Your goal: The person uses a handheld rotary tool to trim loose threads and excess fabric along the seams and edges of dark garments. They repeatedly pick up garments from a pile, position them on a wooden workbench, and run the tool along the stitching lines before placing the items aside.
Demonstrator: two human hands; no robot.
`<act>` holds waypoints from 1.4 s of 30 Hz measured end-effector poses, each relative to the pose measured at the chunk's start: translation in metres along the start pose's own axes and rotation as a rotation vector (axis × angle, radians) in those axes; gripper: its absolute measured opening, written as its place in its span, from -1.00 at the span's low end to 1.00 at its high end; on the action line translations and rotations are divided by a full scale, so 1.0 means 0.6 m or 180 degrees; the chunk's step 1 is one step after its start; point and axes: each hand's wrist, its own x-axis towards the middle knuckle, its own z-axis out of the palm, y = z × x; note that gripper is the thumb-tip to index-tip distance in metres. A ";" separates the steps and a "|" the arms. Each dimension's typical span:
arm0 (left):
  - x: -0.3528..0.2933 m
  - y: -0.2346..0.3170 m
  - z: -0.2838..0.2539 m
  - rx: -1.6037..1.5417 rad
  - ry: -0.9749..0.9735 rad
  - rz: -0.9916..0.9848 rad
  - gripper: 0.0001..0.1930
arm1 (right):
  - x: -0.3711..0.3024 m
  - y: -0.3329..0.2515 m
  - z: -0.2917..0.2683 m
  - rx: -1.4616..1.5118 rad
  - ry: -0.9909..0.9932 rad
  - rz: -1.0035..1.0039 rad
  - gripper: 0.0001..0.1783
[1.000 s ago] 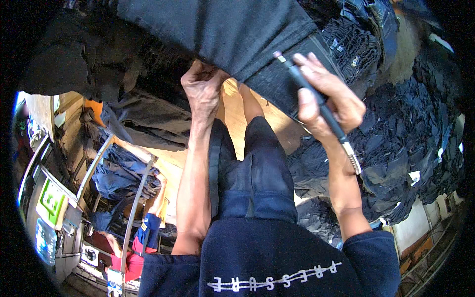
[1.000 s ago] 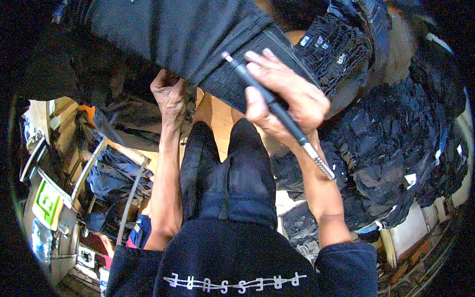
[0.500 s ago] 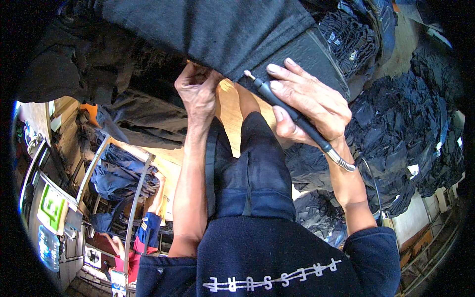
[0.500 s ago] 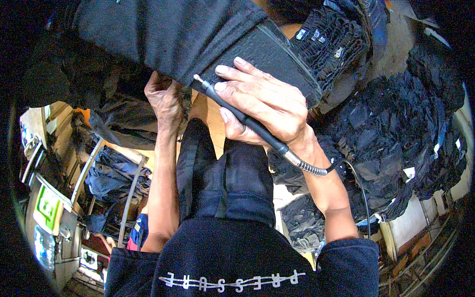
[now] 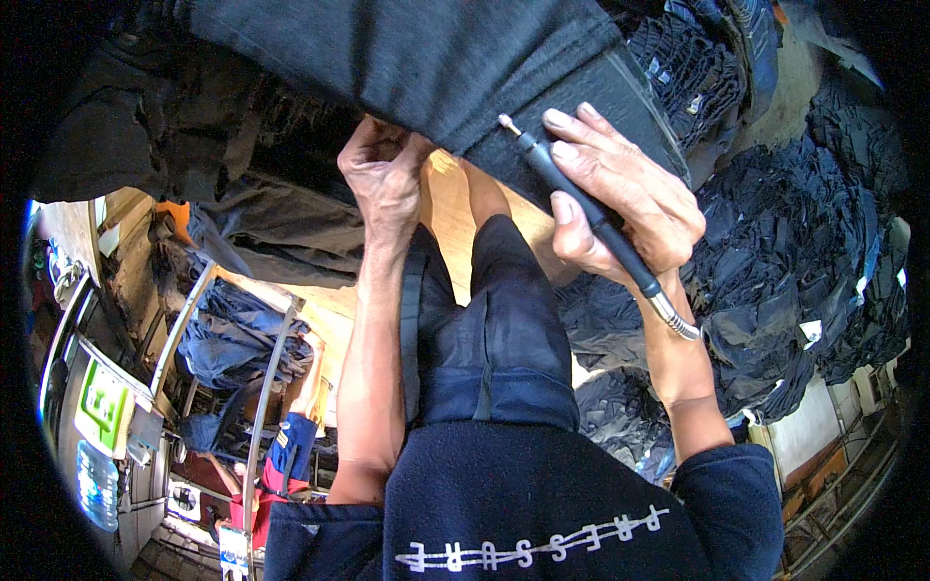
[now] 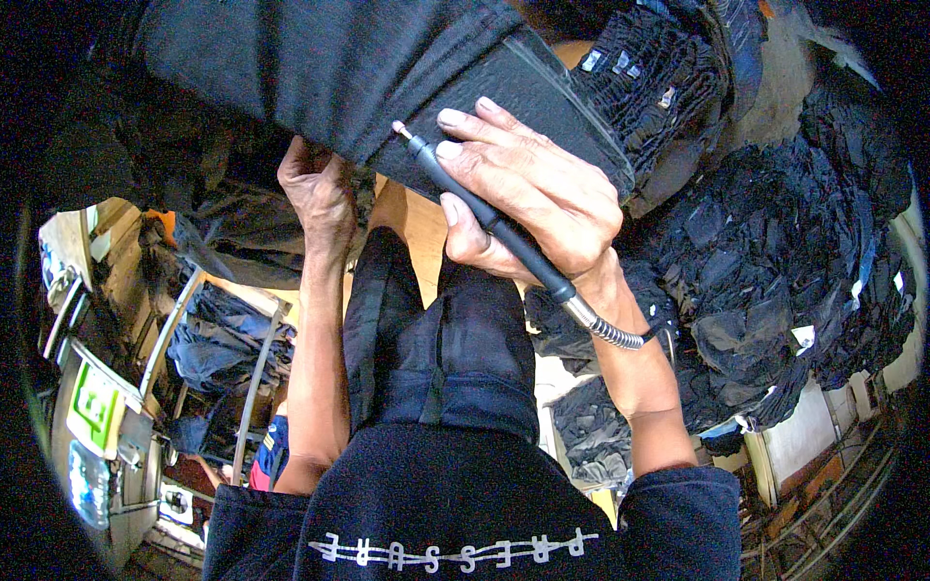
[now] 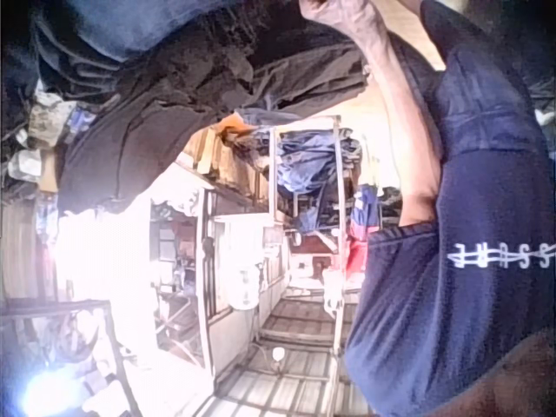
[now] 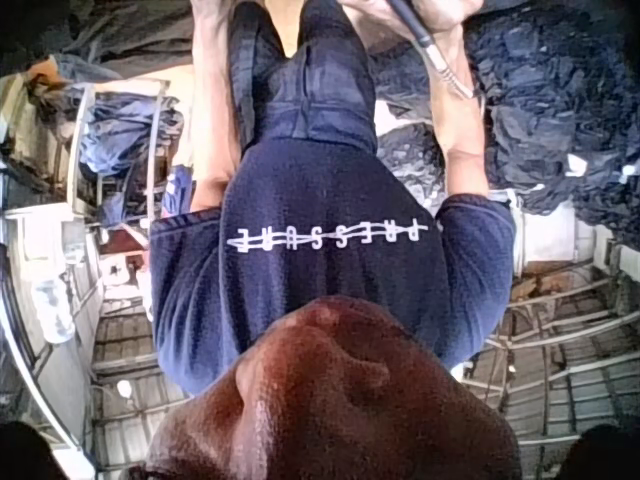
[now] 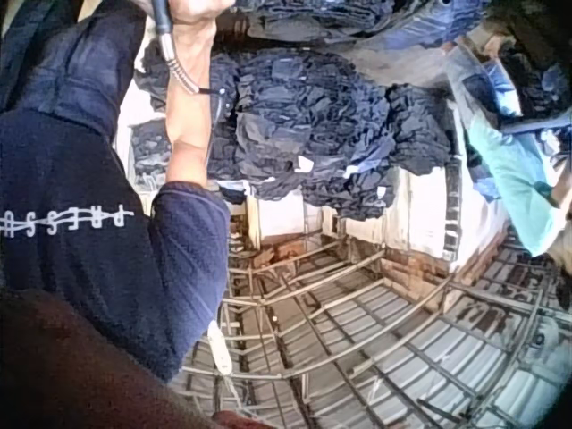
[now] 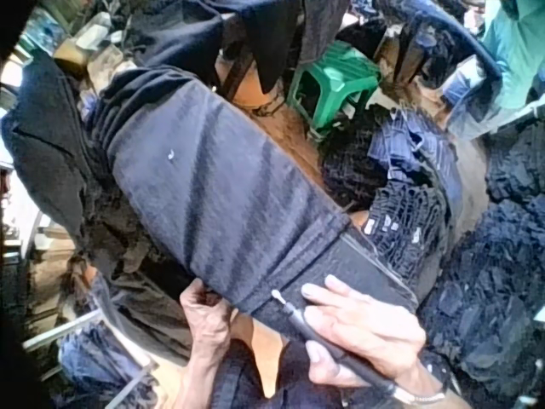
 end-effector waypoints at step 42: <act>-0.005 -0.011 -0.012 0.0304 -0.0142 -0.0083 -0.68 | -0.005 0.016 -0.006 -0.0352 0.0501 0.0183 -0.69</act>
